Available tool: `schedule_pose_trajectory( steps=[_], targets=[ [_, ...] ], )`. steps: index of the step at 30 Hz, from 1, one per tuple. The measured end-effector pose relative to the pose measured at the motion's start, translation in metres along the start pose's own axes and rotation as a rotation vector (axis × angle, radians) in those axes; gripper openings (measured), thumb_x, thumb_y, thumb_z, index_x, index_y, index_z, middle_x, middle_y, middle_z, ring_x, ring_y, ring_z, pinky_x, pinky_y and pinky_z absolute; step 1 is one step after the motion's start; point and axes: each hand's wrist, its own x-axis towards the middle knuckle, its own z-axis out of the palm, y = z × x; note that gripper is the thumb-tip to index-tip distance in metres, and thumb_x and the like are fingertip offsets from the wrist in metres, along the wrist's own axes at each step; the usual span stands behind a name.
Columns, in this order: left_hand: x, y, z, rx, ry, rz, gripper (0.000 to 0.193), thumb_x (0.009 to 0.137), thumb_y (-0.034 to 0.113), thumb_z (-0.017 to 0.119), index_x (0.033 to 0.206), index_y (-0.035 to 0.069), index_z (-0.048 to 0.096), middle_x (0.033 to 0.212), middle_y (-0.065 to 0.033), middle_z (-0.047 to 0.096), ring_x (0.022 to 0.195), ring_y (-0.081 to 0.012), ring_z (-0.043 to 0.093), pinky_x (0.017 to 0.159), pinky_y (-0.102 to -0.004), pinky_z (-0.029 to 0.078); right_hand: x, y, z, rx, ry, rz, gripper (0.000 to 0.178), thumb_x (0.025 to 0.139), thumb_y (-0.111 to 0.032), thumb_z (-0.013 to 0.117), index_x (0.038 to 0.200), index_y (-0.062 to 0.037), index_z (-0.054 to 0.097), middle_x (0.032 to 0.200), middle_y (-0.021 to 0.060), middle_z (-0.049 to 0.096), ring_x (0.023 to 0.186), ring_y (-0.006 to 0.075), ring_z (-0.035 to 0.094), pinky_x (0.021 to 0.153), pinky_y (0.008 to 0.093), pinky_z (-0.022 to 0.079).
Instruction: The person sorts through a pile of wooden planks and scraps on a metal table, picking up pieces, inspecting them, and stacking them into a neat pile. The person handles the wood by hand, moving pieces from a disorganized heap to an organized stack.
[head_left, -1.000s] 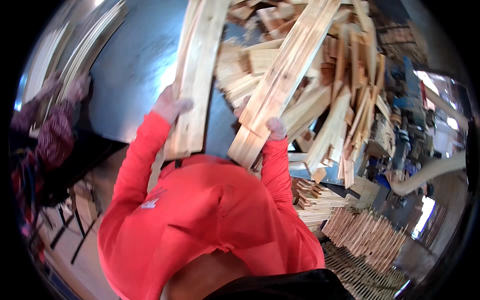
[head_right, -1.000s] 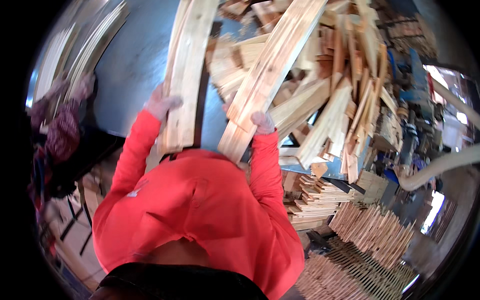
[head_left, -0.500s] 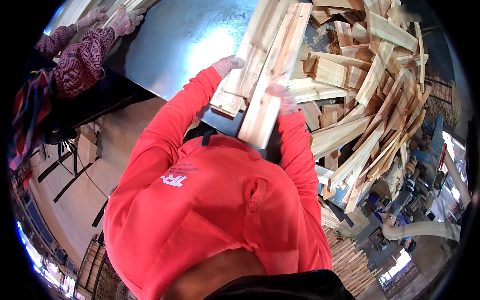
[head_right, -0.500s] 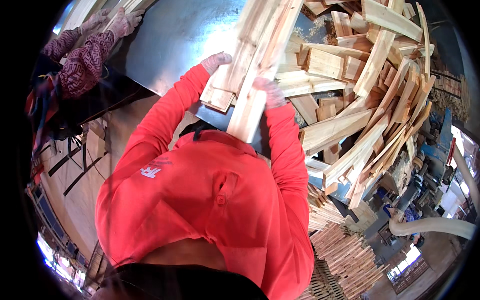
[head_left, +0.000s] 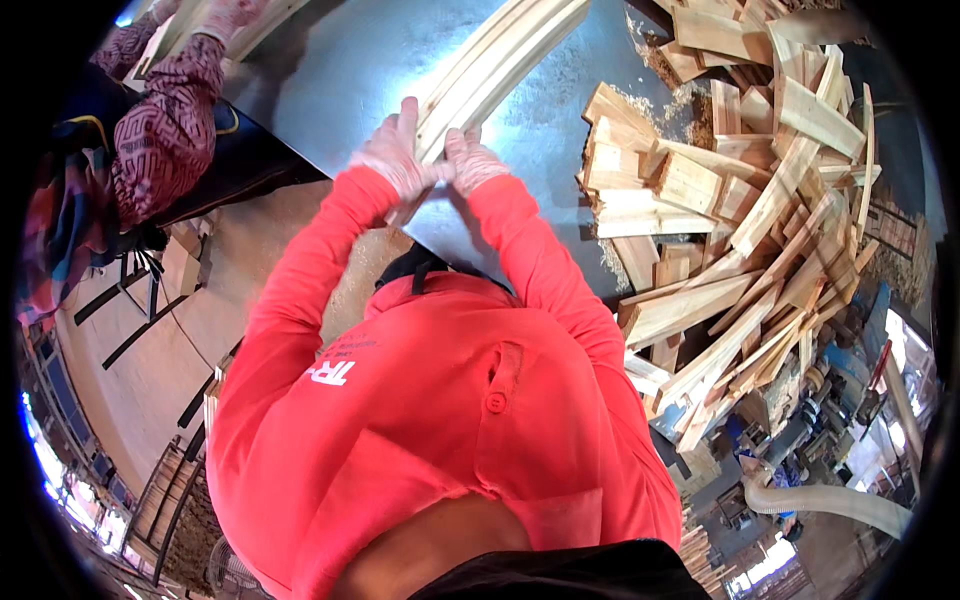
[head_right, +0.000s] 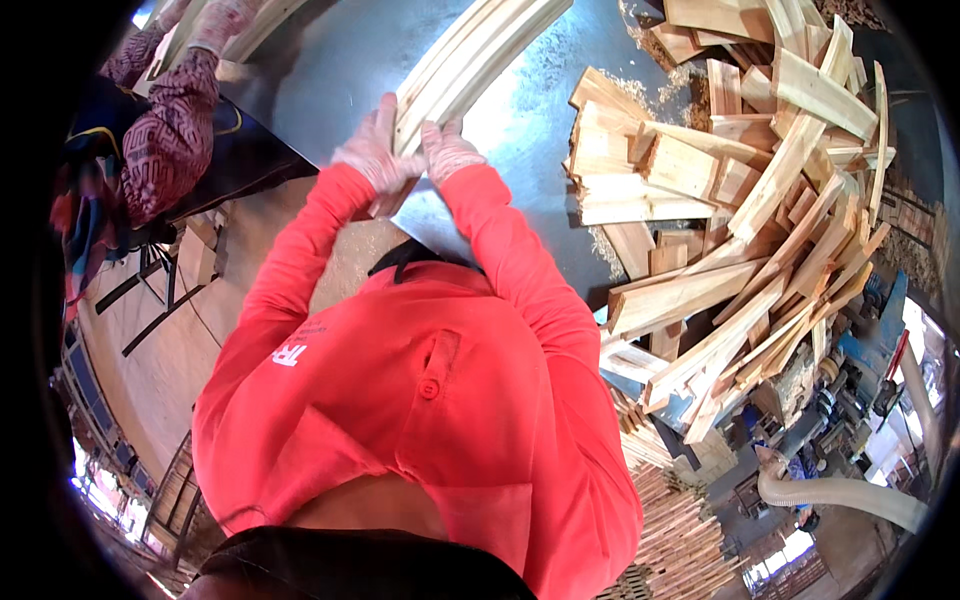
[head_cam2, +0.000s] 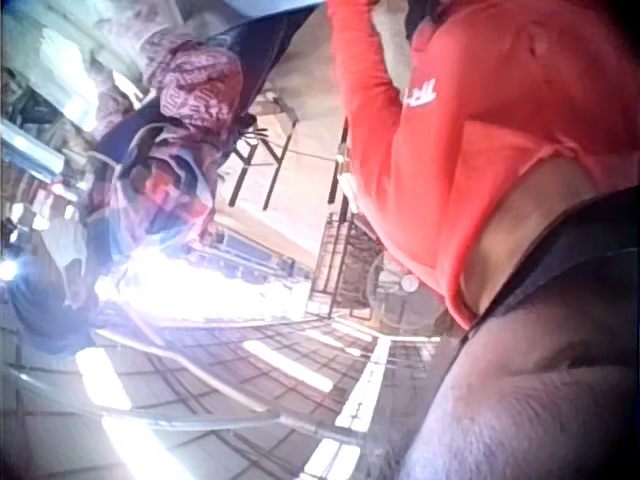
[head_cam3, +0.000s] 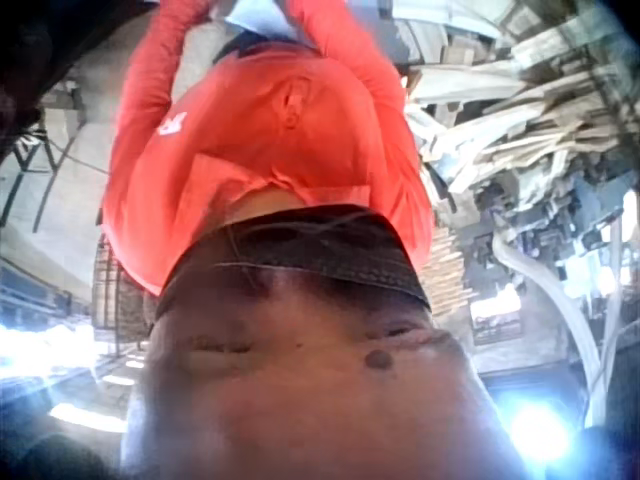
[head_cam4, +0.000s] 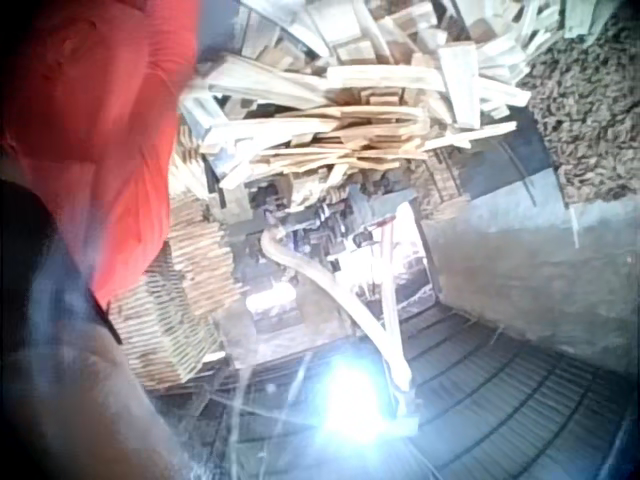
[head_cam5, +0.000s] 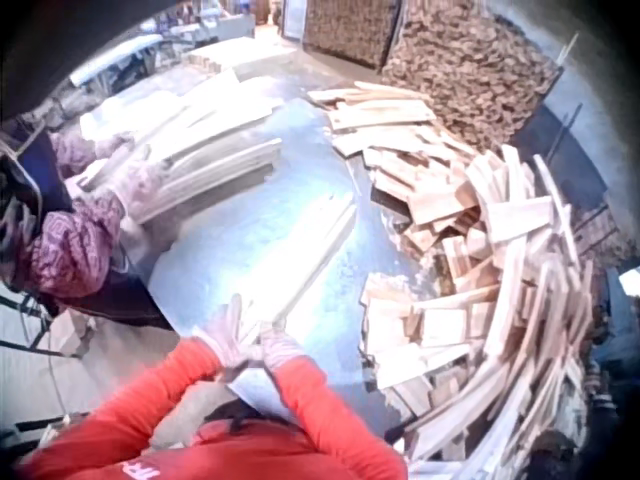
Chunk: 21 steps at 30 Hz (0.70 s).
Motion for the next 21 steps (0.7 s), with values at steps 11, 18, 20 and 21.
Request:
schedule_pose_trajectory(
  steps=[11,18,20,21],
  targets=[
    [0.008,-0.023,-0.004,0.229,0.277,0.078,0.089,0.069,0.030,0.074,0.143,0.006,0.030,0.117,-0.0252,0.056,0.109,-0.0382,0.056,0.095,-0.0436,0.045,-0.058,0.041,-0.061,0.311,0.091,-0.083,0.063,0.092,-0.033,0.056,0.143,-0.0037,0.036,0.130,0.0249,0.054,0.123,0.0306,0.051,0.104,0.0339,0.039],
    [-0.008,-0.094,-0.069,0.326,0.400,-0.048,0.086,0.070,0.028,0.075,0.140,0.005,0.029,0.123,-0.0248,0.050,0.112,-0.0419,0.052,0.093,-0.0458,0.045,-0.127,0.108,-0.298,-0.185,1.324,0.326,0.092,0.077,-0.045,0.072,0.146,-0.0044,0.026,0.147,0.0273,0.030,0.135,0.0388,0.032,0.107,0.0457,0.034],
    [0.002,-0.086,-0.074,0.417,0.300,-0.117,0.090,0.070,0.031,0.075,0.142,0.004,0.027,0.127,-0.0246,0.048,0.115,-0.0413,0.050,0.095,-0.0463,0.043,-0.115,0.153,-0.334,-0.396,1.219,0.647,0.110,0.069,-0.053,0.076,0.149,-0.0066,0.016,0.147,0.0302,0.026,0.137,0.0396,0.029,0.109,0.0463,0.031],
    [0.002,-0.072,-0.076,0.507,0.257,-0.168,0.090,0.071,0.031,0.075,0.142,0.004,0.027,0.129,-0.0243,0.048,0.115,-0.0411,0.050,0.097,-0.0461,0.043,-0.108,0.180,-0.344,-0.494,1.099,0.794,0.118,0.065,-0.056,0.078,0.150,-0.0090,0.011,0.147,0.0311,0.026,0.137,0.0401,0.030,0.110,0.0452,0.031]
  ],
)
